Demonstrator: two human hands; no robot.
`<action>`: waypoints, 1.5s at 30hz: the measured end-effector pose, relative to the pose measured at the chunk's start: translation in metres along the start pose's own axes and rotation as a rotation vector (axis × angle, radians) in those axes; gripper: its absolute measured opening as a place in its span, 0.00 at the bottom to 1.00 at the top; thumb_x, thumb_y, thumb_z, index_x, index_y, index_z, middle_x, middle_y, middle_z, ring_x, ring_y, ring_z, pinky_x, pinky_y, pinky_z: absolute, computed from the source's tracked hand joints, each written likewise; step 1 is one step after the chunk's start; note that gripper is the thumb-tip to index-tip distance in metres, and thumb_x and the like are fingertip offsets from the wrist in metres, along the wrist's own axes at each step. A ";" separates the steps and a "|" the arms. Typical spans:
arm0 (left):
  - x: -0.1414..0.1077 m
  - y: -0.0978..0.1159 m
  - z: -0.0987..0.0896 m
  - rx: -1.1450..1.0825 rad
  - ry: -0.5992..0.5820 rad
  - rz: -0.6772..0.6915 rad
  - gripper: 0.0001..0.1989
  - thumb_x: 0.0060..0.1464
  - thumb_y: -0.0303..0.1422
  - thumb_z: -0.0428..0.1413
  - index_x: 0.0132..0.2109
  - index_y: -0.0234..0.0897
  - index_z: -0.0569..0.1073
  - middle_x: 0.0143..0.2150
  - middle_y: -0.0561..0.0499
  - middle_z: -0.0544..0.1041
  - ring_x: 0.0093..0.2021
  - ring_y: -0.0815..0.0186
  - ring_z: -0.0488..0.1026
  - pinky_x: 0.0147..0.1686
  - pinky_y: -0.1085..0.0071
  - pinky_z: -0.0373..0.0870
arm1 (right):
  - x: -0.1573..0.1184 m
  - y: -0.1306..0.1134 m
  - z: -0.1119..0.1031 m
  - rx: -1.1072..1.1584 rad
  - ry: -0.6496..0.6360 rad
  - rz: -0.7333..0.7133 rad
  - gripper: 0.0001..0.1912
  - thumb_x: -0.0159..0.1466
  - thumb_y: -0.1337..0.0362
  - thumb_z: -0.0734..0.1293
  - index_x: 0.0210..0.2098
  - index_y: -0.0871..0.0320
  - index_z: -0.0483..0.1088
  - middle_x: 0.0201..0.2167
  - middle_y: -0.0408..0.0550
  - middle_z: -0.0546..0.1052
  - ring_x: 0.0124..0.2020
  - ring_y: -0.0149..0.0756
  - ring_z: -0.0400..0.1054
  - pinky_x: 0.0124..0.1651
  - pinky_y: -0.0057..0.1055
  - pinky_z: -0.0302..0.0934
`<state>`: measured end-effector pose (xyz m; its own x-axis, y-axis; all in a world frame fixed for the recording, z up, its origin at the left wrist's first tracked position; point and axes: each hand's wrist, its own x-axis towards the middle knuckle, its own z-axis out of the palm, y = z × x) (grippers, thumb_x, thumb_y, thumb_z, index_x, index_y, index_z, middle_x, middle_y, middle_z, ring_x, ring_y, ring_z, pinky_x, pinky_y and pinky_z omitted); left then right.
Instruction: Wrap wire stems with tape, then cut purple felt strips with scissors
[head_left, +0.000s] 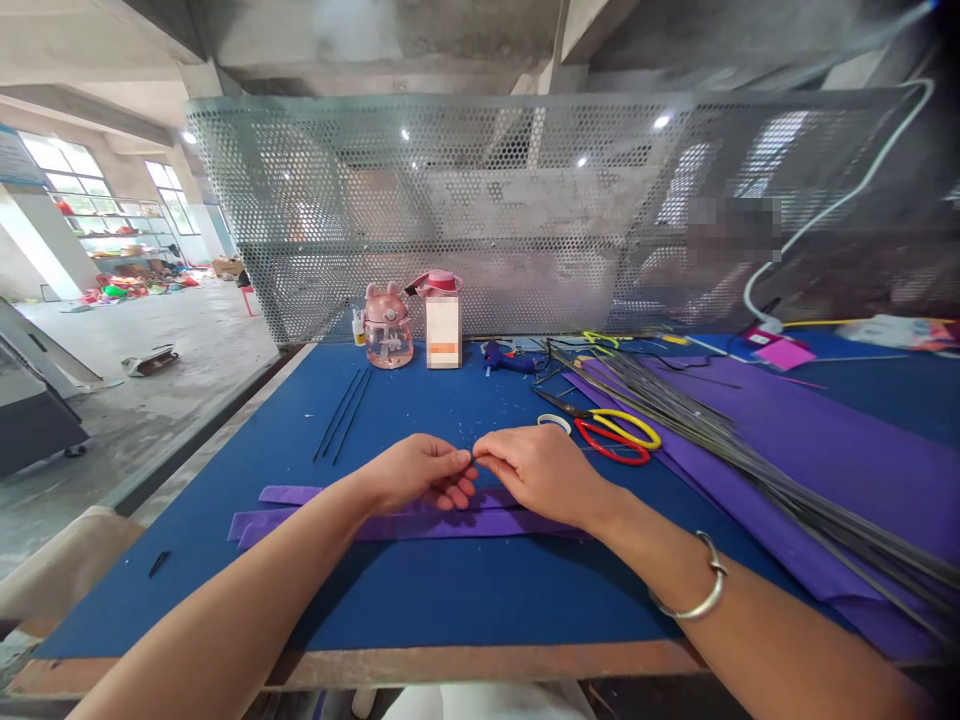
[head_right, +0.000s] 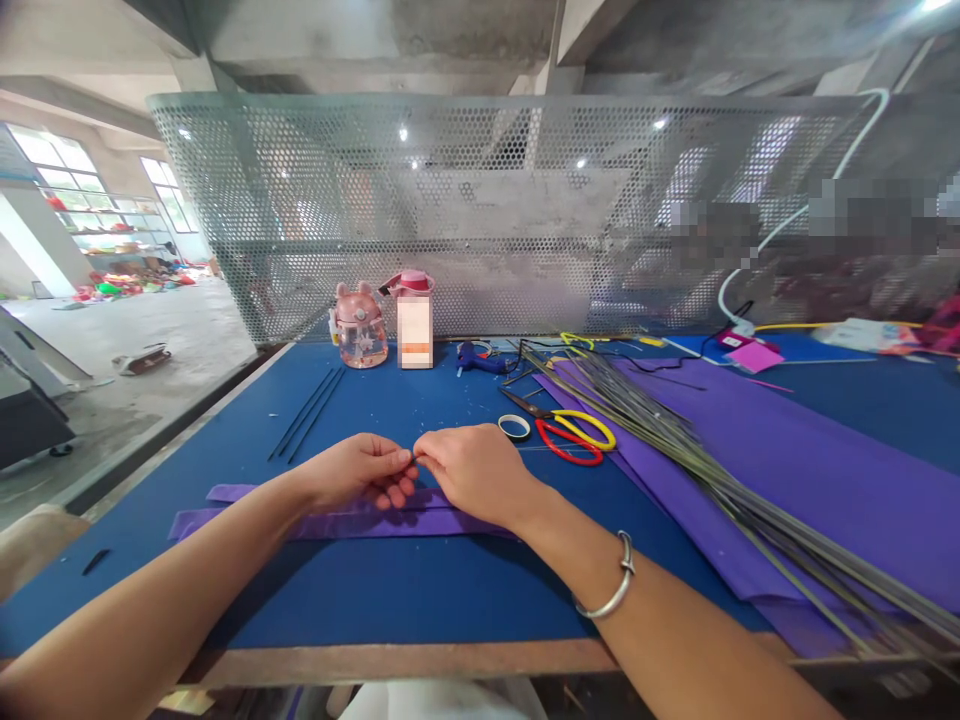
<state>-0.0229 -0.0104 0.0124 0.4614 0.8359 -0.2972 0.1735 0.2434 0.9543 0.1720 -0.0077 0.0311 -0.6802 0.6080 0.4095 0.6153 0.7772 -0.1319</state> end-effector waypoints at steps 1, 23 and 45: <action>-0.001 0.001 -0.001 0.056 -0.017 0.016 0.21 0.47 0.49 0.57 0.32 0.31 0.75 0.26 0.49 0.76 0.27 0.69 0.72 0.26 0.74 0.65 | 0.000 0.000 0.000 0.003 -0.015 -0.005 0.09 0.64 0.67 0.61 0.34 0.57 0.73 0.29 0.45 0.79 0.30 0.34 0.72 0.30 0.27 0.50; -0.010 -0.003 0.019 1.242 0.622 0.383 0.10 0.53 0.41 0.54 0.35 0.39 0.74 0.35 0.49 0.76 0.34 0.63 0.73 0.29 0.72 0.61 | 0.002 -0.007 0.005 0.056 -0.101 0.109 0.09 0.64 0.66 0.62 0.35 0.55 0.76 0.31 0.46 0.80 0.32 0.36 0.73 0.32 0.28 0.55; -0.012 0.000 0.016 1.182 0.591 0.527 0.10 0.56 0.36 0.53 0.38 0.42 0.79 0.39 0.47 0.81 0.41 0.60 0.75 0.44 0.65 0.61 | 0.002 0.001 0.005 0.045 -0.025 0.063 0.08 0.64 0.67 0.63 0.36 0.57 0.75 0.32 0.46 0.80 0.33 0.36 0.72 0.34 0.28 0.57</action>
<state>-0.0146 -0.0278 0.0158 0.3248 0.8491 0.4166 0.8469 -0.4572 0.2714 0.1698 -0.0052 0.0274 -0.6509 0.6592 0.3765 0.6390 0.7435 -0.1971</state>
